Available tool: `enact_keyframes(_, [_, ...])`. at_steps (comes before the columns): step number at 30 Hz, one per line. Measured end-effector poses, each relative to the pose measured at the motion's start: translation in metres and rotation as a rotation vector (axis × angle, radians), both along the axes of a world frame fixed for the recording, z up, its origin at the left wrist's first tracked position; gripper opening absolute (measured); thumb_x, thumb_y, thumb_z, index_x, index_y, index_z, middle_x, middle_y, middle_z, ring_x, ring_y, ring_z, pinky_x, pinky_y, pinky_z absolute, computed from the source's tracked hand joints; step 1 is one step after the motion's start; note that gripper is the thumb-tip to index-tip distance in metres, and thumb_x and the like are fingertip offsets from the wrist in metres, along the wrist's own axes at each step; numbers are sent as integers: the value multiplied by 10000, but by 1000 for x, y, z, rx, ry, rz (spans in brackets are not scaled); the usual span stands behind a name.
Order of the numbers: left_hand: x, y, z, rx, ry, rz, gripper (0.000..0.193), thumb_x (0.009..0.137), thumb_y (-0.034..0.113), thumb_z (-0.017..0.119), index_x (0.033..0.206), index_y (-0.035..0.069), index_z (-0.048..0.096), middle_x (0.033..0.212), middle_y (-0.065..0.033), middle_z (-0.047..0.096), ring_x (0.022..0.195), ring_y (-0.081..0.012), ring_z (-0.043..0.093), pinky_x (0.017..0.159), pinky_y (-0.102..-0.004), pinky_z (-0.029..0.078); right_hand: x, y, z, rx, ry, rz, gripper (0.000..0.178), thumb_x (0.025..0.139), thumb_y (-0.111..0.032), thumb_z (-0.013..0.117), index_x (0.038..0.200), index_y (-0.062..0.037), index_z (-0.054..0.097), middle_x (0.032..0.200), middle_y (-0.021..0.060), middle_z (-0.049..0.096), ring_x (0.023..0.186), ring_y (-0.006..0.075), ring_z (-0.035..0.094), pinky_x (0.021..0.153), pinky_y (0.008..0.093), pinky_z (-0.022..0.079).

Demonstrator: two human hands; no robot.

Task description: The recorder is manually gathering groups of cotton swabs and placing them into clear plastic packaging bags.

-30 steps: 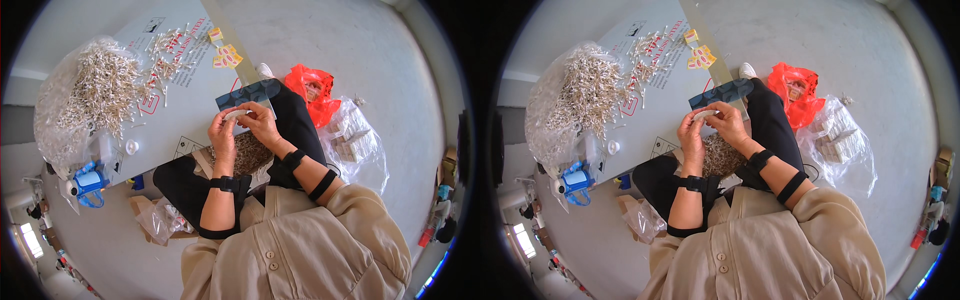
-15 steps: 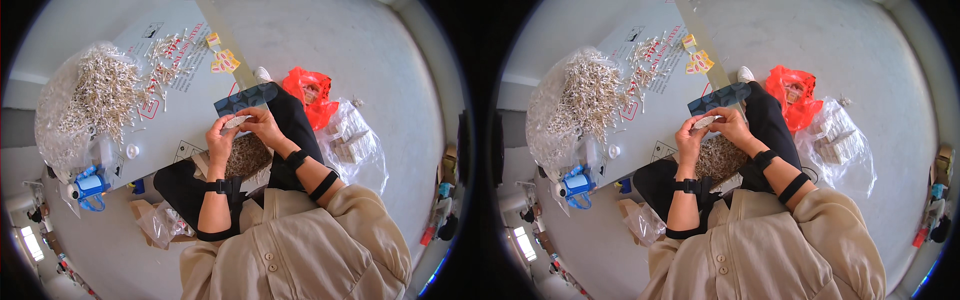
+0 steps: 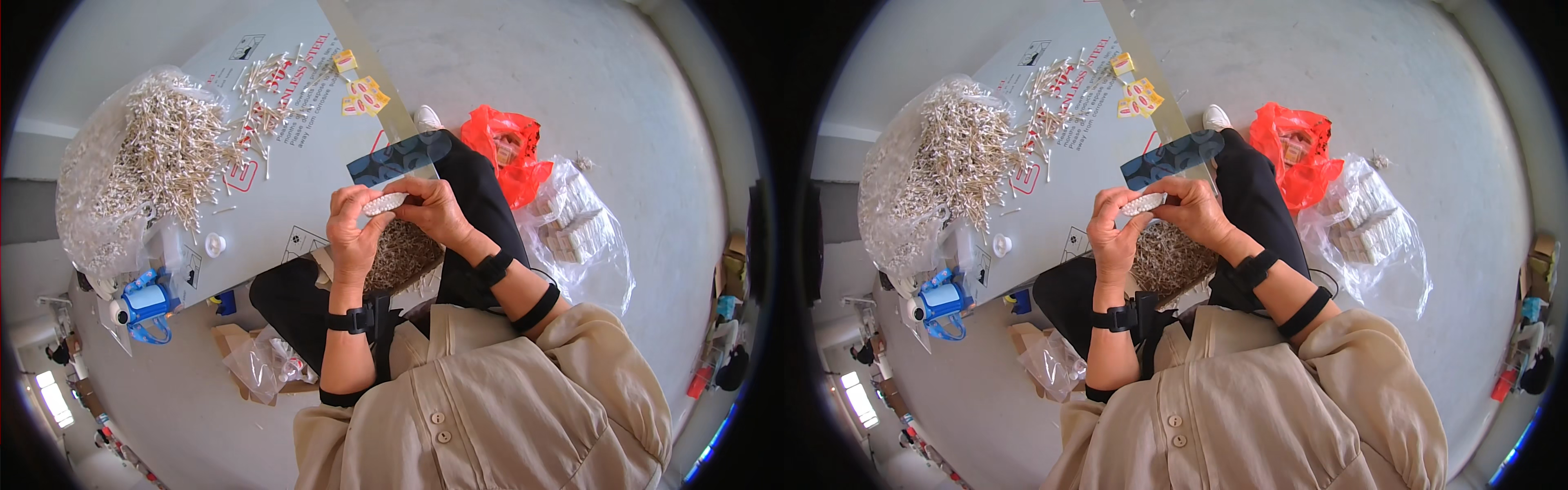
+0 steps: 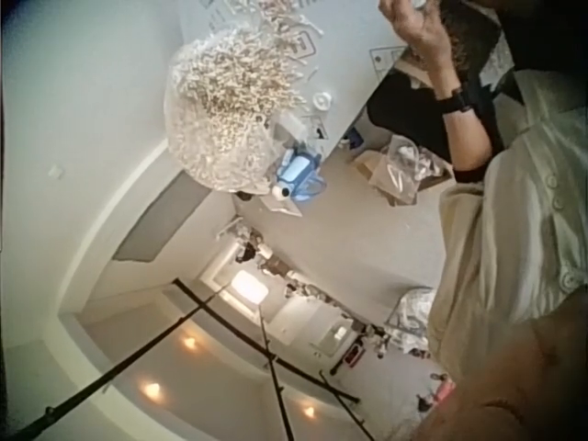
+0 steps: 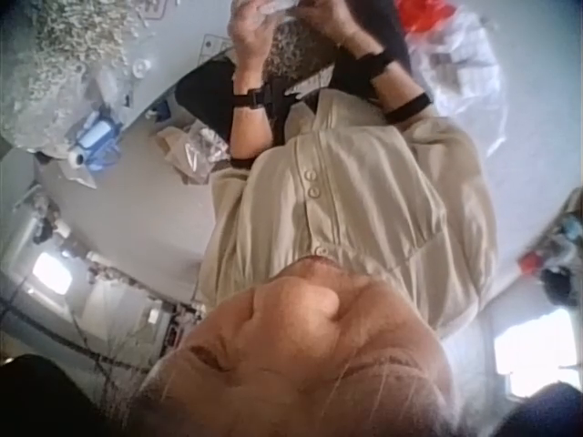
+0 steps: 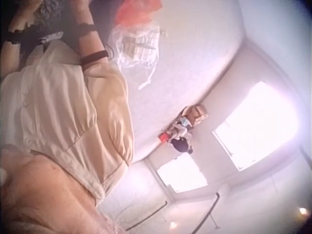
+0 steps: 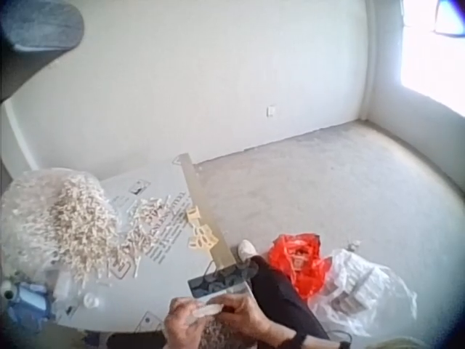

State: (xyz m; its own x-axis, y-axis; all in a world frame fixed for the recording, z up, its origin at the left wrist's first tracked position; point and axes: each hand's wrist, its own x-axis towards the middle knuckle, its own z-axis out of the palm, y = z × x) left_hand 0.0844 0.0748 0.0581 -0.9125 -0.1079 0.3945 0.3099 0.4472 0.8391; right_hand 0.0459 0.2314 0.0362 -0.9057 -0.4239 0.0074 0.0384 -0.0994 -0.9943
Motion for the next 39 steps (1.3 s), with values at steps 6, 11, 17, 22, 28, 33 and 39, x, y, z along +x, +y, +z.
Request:
enact_keyframes(6, [1,-1,8,37,7,0,283,654,7,801,899,36,661,890,-65,600,866,-229,583,773,-312,488,5,-5,14,-5,25,-19,226,794,62,677,1017,34,661,908,22,668,841,63,597,774,229,506])
enact_keyframes(11, [1,1,13,80,-28,-17,271,659,20,803,892,34,664,909,-64,599,869,-221,588,766,-311,488,5,-4,18,10,36,-24,221,792,60,675,1012,38,659,899,25,667,842,60,590,762,232,508])
enact_keyframes(17, [0,2,10,92,-19,-38,242,686,14,783,894,33,660,912,-70,596,872,-223,591,771,-308,483,7,-6,12,64,109,-80,232,754,33,715,980,32,665,805,47,640,750,85,596,673,256,497])
enact_keyframes(22, [-1,4,-6,224,-139,10,258,692,-10,768,931,39,681,967,-60,625,932,-207,593,808,-302,474,5,-8,-1,4,-6,-101,243,756,62,691,993,27,655,802,35,652,773,70,599,672,245,504])
enact_keyframes(28, [1,4,-29,444,-352,1,300,683,-23,765,967,47,697,1020,-49,647,1020,-205,573,865,-315,463,2,-10,-23,38,27,-103,260,762,92,659,1012,25,644,847,41,668,791,76,604,688,245,513])
enact_keyframes(33, [0,5,-25,60,-137,45,287,654,-11,784,918,44,688,989,-64,643,980,-239,575,853,-338,474,4,-9,-22,54,-12,-75,236,769,94,643,997,36,644,813,51,665,764,78,607,667,250,517])
enact_keyframes(39, [1,7,-20,0,-14,39,277,631,-38,779,866,28,647,926,-80,641,954,-264,571,828,-350,476,8,-5,-15,35,-108,-20,237,797,95,626,1027,41,641,848,52,664,784,93,625,695,246,527])
